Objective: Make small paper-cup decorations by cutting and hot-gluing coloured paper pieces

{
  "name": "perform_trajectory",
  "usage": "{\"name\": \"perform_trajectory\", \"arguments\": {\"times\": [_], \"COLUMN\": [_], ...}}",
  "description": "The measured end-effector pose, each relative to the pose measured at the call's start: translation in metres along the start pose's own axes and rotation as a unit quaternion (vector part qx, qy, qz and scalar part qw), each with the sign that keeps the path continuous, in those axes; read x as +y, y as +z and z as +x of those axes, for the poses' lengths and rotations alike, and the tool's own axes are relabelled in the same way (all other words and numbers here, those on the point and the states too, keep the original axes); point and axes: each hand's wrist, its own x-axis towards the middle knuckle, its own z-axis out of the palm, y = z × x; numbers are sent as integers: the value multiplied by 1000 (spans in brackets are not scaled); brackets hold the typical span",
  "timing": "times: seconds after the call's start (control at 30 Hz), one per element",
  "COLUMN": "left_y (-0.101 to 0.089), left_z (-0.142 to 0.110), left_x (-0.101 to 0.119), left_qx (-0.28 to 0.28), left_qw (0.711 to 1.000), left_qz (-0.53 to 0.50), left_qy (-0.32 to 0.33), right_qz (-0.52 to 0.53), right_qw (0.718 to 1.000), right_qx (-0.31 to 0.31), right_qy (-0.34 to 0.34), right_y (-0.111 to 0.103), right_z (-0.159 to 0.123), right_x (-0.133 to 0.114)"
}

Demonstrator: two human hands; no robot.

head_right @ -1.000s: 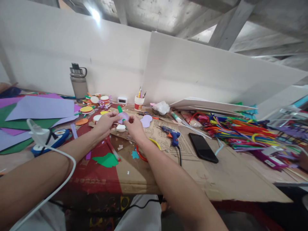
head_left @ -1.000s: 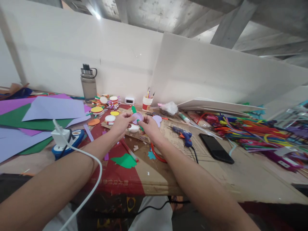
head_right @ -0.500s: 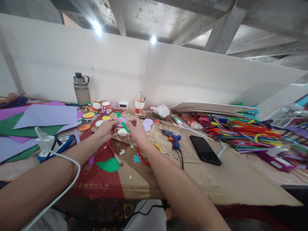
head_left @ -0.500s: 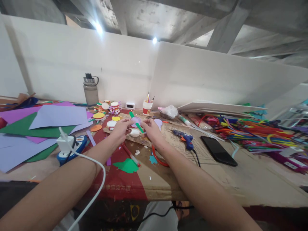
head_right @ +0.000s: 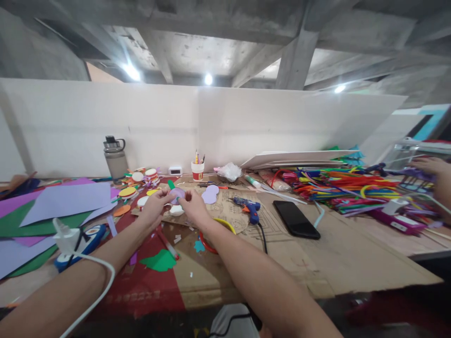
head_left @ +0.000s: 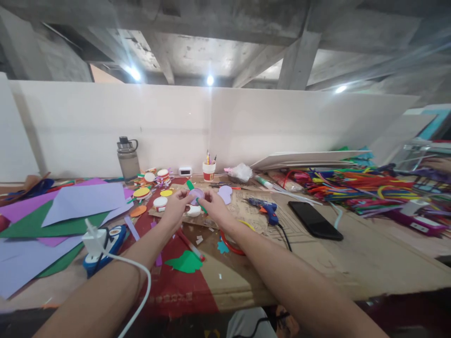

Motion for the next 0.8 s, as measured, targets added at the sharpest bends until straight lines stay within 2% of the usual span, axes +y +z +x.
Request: {"name": "perform_trajectory", "arguments": {"times": [0.23, 0.8], "left_y": [2, 5], "left_z": [-3, -7], "left_x": [3, 5], "left_qx": [-10, -39], "left_qw": [1000, 999], "left_qz": [-1, -21], "left_qy": [14, -5], "right_qz": [18, 52], "right_qw": [1000, 998], "right_qx": [-15, -4], "right_qy": [10, 48], "right_y": [2, 3], "right_z": [2, 3], "right_x": [1, 2]}}
